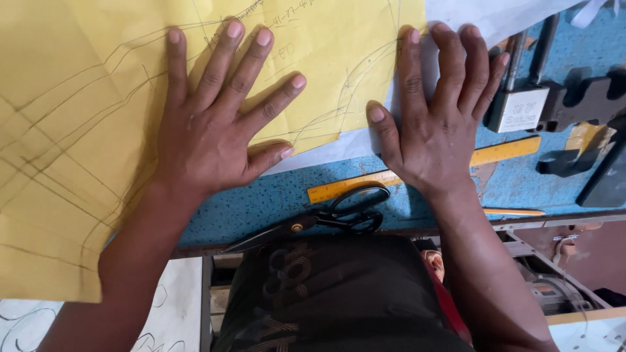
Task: A person marks lines on fabric using various rulers and a pencil, then cuts out the shapes using large fabric scissors.
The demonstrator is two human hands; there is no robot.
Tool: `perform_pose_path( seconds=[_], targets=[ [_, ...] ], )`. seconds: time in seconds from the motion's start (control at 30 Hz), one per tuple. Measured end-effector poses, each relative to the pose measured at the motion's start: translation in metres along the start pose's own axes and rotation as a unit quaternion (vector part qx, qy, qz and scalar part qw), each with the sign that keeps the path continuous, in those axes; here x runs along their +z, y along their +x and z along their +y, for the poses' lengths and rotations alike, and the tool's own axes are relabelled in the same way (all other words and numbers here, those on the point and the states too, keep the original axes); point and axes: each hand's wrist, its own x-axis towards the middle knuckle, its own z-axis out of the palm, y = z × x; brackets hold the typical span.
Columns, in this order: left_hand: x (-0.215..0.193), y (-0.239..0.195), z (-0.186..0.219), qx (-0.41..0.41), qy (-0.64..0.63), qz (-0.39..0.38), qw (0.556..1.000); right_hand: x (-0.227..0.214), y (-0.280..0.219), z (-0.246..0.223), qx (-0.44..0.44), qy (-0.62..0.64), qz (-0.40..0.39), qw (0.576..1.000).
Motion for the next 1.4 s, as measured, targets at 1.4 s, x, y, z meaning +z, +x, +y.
perform_pose_path(
  seconds=[1.4],
  targets=[
    [0.003, -0.015, 0.005, 0.007, 0.090, 0.118, 0.989, -0.085, -0.063, 0.038, 0.134, 0.014, 0.088, 0.987]
  ],
)
